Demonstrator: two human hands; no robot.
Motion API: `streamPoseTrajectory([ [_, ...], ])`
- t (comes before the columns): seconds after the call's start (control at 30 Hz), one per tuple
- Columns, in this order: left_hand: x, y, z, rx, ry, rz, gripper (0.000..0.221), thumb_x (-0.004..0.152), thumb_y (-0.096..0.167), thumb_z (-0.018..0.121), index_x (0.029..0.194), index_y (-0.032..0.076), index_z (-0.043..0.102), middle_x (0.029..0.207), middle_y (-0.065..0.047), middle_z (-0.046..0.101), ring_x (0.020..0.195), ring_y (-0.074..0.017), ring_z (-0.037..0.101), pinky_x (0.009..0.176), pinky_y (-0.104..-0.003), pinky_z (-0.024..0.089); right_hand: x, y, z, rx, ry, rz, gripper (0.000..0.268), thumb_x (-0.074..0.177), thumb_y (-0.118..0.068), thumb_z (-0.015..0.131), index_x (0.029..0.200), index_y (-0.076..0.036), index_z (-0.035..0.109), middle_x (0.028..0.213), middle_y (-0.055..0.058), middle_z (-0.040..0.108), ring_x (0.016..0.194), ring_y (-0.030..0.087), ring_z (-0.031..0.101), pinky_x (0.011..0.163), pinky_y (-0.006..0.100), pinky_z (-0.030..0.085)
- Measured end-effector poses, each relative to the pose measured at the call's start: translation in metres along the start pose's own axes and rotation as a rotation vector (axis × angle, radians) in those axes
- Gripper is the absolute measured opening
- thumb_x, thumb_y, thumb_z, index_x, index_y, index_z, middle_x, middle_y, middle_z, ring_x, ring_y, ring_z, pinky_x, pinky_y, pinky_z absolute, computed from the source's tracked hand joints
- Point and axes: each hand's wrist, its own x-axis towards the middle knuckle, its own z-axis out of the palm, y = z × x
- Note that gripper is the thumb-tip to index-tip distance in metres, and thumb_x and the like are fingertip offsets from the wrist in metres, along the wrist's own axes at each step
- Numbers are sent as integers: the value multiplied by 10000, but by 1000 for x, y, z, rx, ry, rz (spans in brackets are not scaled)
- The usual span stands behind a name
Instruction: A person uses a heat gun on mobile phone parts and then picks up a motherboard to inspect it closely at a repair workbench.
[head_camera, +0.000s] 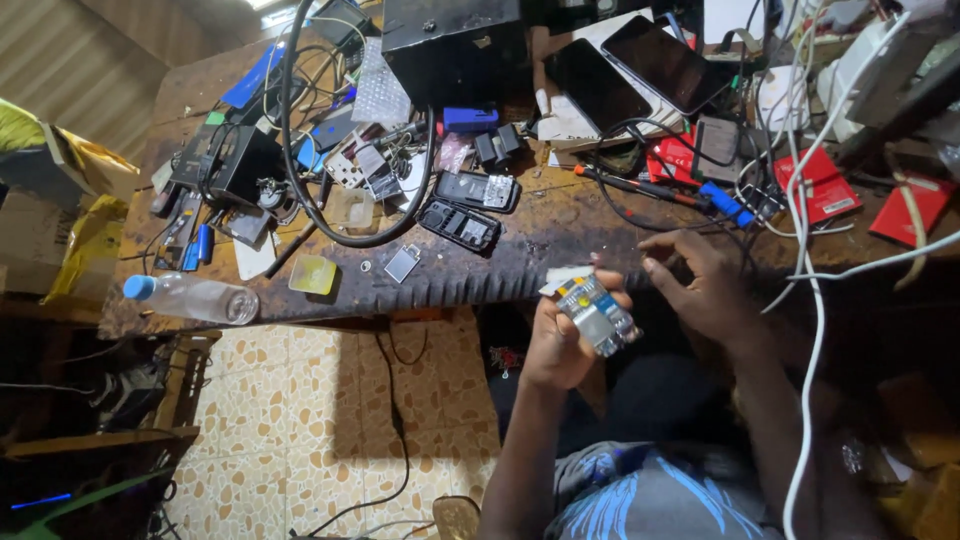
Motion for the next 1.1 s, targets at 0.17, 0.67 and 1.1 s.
streamPoseTrajectory([
  [0.17,-12,-3,7,-44,-39,-53,869,564,461,716,1071,-200,469,857,-290,603,801,-296,641,697,-365,514,-4,22,15,-128,20,-40,141,789,-49,643,929,-60,631,763,113,599,742,287,596,701,348,474],
  [0.67,-12,2,10,-148,-157,-96,812,595,420,720,1032,-222,484,856,-304,603,835,-316,631,715,-357,504,-5,24,24,-204,85,-48,63,821,-66,606,874,-94,628,763,73,601,731,282,575,692,347,462],
  [1.1,-16,-1,4,-195,-116,-161,825,608,438,702,1053,-218,473,861,-288,610,843,-310,629,727,-365,498,-5,26,27,-222,104,-58,78,804,-58,612,855,-115,628,749,68,594,709,285,563,679,346,456],
])
